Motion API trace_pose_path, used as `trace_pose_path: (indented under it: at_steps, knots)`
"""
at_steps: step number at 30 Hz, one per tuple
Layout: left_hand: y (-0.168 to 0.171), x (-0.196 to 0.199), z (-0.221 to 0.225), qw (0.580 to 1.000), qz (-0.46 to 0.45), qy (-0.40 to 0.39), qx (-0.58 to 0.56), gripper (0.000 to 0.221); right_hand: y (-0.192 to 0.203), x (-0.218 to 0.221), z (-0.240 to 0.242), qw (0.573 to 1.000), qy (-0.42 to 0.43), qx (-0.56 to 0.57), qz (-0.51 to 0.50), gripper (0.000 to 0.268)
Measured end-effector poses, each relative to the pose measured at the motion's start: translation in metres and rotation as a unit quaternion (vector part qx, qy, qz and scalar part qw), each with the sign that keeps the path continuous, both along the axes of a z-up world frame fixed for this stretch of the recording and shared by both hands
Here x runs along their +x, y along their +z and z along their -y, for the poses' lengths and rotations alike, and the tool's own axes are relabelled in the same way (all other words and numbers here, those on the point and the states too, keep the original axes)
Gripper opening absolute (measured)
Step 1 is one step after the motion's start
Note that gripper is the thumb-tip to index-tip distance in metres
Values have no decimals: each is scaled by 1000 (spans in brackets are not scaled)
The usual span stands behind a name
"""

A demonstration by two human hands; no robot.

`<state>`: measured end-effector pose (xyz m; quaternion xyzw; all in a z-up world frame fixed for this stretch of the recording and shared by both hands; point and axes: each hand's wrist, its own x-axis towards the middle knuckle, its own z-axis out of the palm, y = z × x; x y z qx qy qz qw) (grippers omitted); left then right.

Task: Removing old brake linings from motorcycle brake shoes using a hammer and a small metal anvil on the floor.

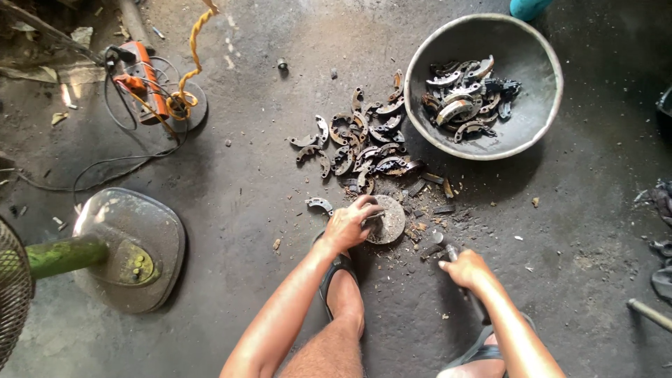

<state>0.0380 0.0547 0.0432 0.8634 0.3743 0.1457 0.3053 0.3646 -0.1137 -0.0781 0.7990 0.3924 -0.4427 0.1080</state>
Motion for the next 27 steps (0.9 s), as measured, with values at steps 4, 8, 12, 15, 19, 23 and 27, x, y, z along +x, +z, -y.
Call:
trace_pose_path:
  at_steps: [4,8,12,15,19,23,27]
  knots:
    - [-7,6,34,991,38,125,-18,51,69,-41,23,993,-99,66,-19,52]
    - [-11,8,58,978,-6,205,-29,45,108,-86,31,964,-229,116,-76,46]
    - [-29,18,57,981,-62,184,-3,42,210,-123,-27,944,-217,154,-195,37]
    - [-34,15,63,981,-60,185,5,37,219,-128,-35,919,-219,245,-216,39]
    - [-37,10,56,981,-29,187,31,37,163,-144,-11,893,-156,405,-116,37]
    - [-43,11,56,986,-23,158,38,36,160,-147,-23,940,-181,273,-100,32]
    - [-47,7,60,990,-36,136,29,39,181,-146,-46,920,-183,321,-135,32]
